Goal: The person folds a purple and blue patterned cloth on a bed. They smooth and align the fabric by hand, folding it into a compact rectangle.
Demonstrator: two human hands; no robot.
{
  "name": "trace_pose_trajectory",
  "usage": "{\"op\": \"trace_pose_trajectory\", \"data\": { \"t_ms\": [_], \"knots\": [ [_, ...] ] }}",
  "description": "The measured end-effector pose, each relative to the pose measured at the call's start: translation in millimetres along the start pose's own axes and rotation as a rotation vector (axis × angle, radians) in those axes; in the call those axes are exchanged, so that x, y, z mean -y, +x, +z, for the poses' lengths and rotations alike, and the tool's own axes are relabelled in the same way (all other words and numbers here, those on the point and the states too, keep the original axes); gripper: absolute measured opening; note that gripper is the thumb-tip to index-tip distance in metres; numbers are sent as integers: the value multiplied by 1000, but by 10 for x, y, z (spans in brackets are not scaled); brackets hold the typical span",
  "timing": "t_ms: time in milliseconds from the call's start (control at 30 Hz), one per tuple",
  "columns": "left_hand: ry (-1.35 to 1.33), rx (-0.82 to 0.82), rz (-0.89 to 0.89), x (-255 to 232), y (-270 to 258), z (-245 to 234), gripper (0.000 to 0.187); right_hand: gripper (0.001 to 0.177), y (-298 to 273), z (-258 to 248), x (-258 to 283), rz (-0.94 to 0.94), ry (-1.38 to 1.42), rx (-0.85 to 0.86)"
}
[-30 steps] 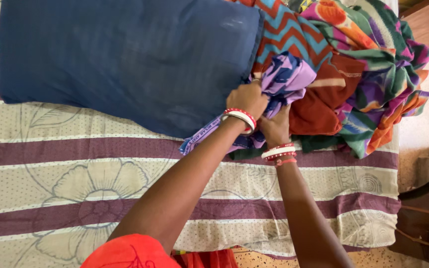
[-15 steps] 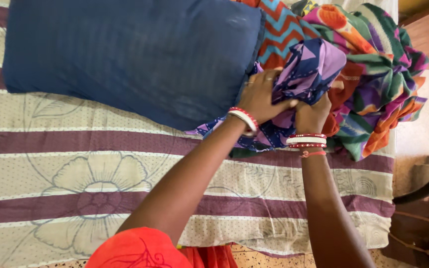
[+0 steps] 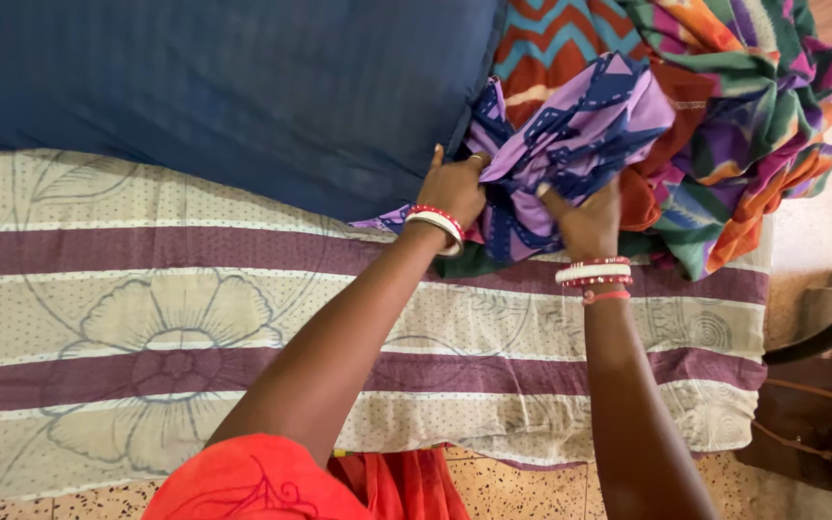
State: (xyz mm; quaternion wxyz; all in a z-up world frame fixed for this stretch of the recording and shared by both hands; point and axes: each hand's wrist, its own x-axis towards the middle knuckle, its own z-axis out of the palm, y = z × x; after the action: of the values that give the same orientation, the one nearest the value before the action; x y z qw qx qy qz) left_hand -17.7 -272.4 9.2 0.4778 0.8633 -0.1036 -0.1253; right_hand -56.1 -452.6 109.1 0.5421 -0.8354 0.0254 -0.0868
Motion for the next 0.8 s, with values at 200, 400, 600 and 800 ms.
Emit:
{"op": "trace_pose_trajectory", "data": {
  "t_ms": [200,400,600,800],
  "knots": [
    [-297,-256,167,-268,154,300,53,74,-124,-26,-546,-100,-193,558],
    [-426,-193,243,-702,215,417,53,48,-268,225,-898,209,707,70],
    [-208,49,234,-744,-109,-142,85,31,-370,134,-600,-137,-64,-178],
    [-2,94,379,-388,-372,-508,125,31,-360,19,-399,-224,-349,-327]
  ]
}}
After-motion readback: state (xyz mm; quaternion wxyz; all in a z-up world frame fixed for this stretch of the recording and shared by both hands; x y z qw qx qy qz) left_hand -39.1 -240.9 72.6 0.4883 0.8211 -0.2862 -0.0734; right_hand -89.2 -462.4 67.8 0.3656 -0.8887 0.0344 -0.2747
